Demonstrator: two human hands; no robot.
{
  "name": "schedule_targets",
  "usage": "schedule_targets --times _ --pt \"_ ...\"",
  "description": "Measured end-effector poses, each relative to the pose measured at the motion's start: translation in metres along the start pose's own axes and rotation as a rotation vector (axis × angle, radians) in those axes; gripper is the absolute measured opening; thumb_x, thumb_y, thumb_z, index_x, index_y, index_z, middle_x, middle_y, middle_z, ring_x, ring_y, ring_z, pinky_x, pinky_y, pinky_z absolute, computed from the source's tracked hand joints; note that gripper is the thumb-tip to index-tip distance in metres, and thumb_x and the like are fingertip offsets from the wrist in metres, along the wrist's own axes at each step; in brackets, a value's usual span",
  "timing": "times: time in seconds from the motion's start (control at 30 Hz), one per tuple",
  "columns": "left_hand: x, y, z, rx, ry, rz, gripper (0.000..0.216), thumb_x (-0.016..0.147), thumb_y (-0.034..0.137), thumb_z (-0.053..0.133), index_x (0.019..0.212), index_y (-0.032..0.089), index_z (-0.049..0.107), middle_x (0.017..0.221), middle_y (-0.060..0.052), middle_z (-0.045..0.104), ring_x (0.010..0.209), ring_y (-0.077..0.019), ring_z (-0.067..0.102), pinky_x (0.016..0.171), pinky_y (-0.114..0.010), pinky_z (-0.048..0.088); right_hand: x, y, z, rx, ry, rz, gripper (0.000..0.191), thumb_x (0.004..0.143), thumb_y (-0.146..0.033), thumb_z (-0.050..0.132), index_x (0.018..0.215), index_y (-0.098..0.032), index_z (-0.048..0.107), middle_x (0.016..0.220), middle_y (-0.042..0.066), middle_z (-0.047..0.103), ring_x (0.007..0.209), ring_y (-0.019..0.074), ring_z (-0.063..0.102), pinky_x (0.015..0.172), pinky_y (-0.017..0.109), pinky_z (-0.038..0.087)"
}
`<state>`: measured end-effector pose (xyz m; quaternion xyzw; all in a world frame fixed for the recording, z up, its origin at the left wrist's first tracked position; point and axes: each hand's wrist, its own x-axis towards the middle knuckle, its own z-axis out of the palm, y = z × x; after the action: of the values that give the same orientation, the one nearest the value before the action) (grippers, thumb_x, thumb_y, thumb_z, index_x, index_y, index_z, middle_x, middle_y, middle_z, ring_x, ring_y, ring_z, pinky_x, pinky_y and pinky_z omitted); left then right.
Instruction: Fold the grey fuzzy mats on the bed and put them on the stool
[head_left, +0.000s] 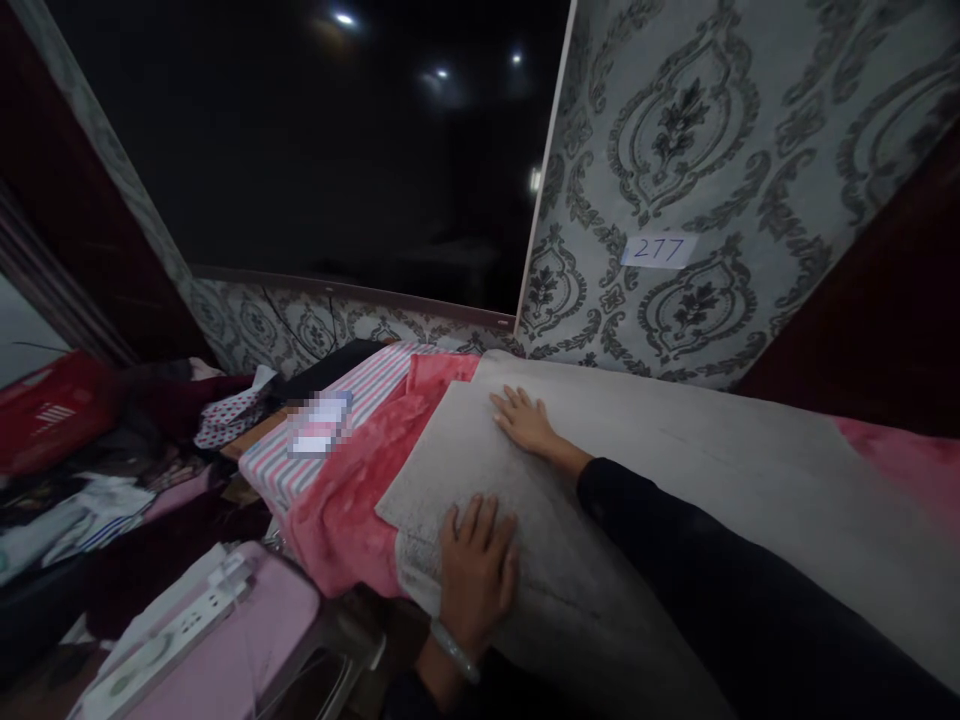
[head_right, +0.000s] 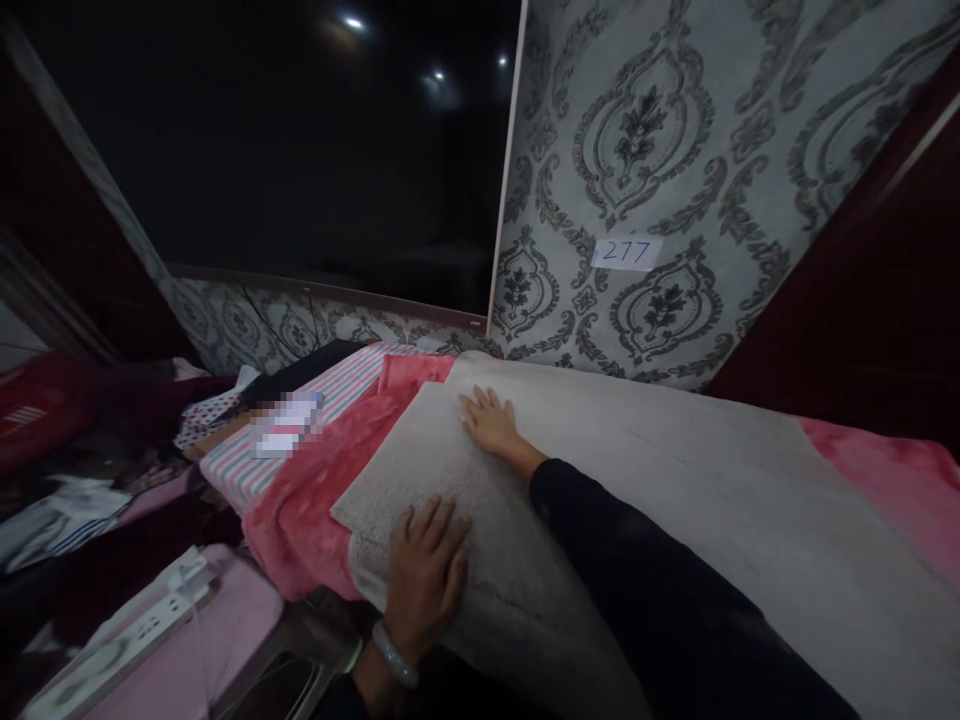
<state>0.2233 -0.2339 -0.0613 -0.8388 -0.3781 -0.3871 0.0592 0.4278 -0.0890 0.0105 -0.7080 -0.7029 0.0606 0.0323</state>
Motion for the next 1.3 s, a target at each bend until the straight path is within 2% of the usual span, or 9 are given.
schedule_targets --times 0.07,0.17,0.27,0.47,0.7,0.87,1.1,1.2,1.3 --pt "0.006 -0.012 -0.009 0.026 0.002 -0.038 0.036 0.094 0.021 0.050 0.124 0.027 0.068 0.137 -0.007 0.065 0.130 -0.0270 0.055 0.115 -0.056 0.028 -0.007 -0.017 0.007 0.009 0.008 -0.167 0.057 0.105 -0.049 0.026 0.160 -0.034 0.026 0.168 0.004 0.012 0.153 0.0311 0.011 0.118 0.060 0.020" --pt "0.012 -0.029 -0.014 0.128 -0.038 -0.142 0.041 0.092 0.024 0.053 0.131 0.025 0.065 0.141 -0.011 0.061 0.134 -0.0367 0.050 0.110 -0.067 0.029 -0.006 -0.033 0.019 -0.004 -0.059 -0.298 0.060 0.103 -0.057 0.030 0.159 -0.037 0.027 0.168 0.003 0.014 0.153 0.0330 0.013 0.117 0.063 0.021" --pt "0.014 -0.037 -0.009 0.179 -0.092 -0.171 0.044 0.088 0.026 0.057 0.132 0.025 0.066 0.145 -0.012 0.058 0.136 -0.0421 0.047 0.107 -0.068 0.032 0.012 -0.034 0.025 -0.021 -0.069 -0.216 0.064 0.101 -0.061 0.030 0.160 -0.036 0.023 0.168 0.002 0.012 0.153 0.0333 0.008 0.117 0.066 0.017" --pt "0.009 -0.038 -0.001 0.160 -0.066 -0.194 0.044 0.087 0.027 0.058 0.130 0.028 0.067 0.144 -0.009 0.059 0.136 -0.0398 0.047 0.108 -0.066 0.033 0.053 -0.029 0.017 0.015 -0.077 -0.100 0.061 0.104 -0.057 0.025 0.160 -0.035 0.023 0.168 0.001 0.011 0.154 0.0308 0.008 0.118 0.065 0.012" --pt "0.013 -0.043 -0.003 0.211 -0.076 -0.150 0.043 0.088 0.025 0.055 0.130 0.027 0.067 0.143 -0.010 0.060 0.134 -0.0398 0.048 0.107 -0.065 0.034 0.051 -0.031 -0.001 0.082 -0.105 -0.074 0.060 0.105 -0.053 0.025 0.161 -0.031 0.025 0.168 0.002 0.011 0.154 0.0295 0.008 0.121 0.060 0.014" --pt "0.019 -0.044 -0.003 0.237 -0.109 -0.120 0.041 0.091 0.026 0.052 0.129 0.023 0.068 0.141 -0.014 0.060 0.133 -0.0404 0.048 0.107 -0.065 0.033 -0.016 0.002 -0.004 0.140 -0.073 -0.144 0.060 0.105 -0.056 0.027 0.161 -0.035 0.022 0.168 -0.003 0.010 0.154 0.0247 0.006 0.124 0.048 0.017" --pt "0.030 -0.042 -0.008 0.225 -0.089 -0.117 0.040 0.100 0.033 0.041 0.126 0.019 0.068 0.136 -0.013 0.064 0.132 -0.0394 0.050 0.108 -0.068 0.034 -0.177 0.117 0.002 0.130 0.032 -0.057 0.062 0.104 -0.056 0.028 0.158 -0.025 0.036 0.166 0.005 0.022 0.152 0.0244 0.018 0.123 0.044 0.019" --pt "0.035 0.006 -0.005 0.114 -0.053 -0.036 0.037 0.100 0.029 0.041 0.123 0.019 0.068 0.133 -0.011 0.066 0.131 -0.0346 0.053 0.111 -0.064 0.034 -0.224 0.155 0.004 0.119 0.082 0.045 0.065 0.104 -0.056 0.023 0.156 -0.020 0.040 0.164 0.008 0.027 0.151 0.0244 0.024 0.123 0.043 0.021" --pt "0.034 0.083 0.011 -0.138 -0.184 0.310 0.035 0.097 0.023 0.046 0.126 0.022 0.065 0.136 -0.009 0.064 0.133 -0.0252 0.052 0.115 -0.050 0.037 -0.243 0.168 0.007 0.117 0.058 0.050 0.064 0.104 -0.057 0.023 0.156 -0.022 0.040 0.164 0.008 0.026 0.151 0.0263 0.022 0.122 0.045 0.023"
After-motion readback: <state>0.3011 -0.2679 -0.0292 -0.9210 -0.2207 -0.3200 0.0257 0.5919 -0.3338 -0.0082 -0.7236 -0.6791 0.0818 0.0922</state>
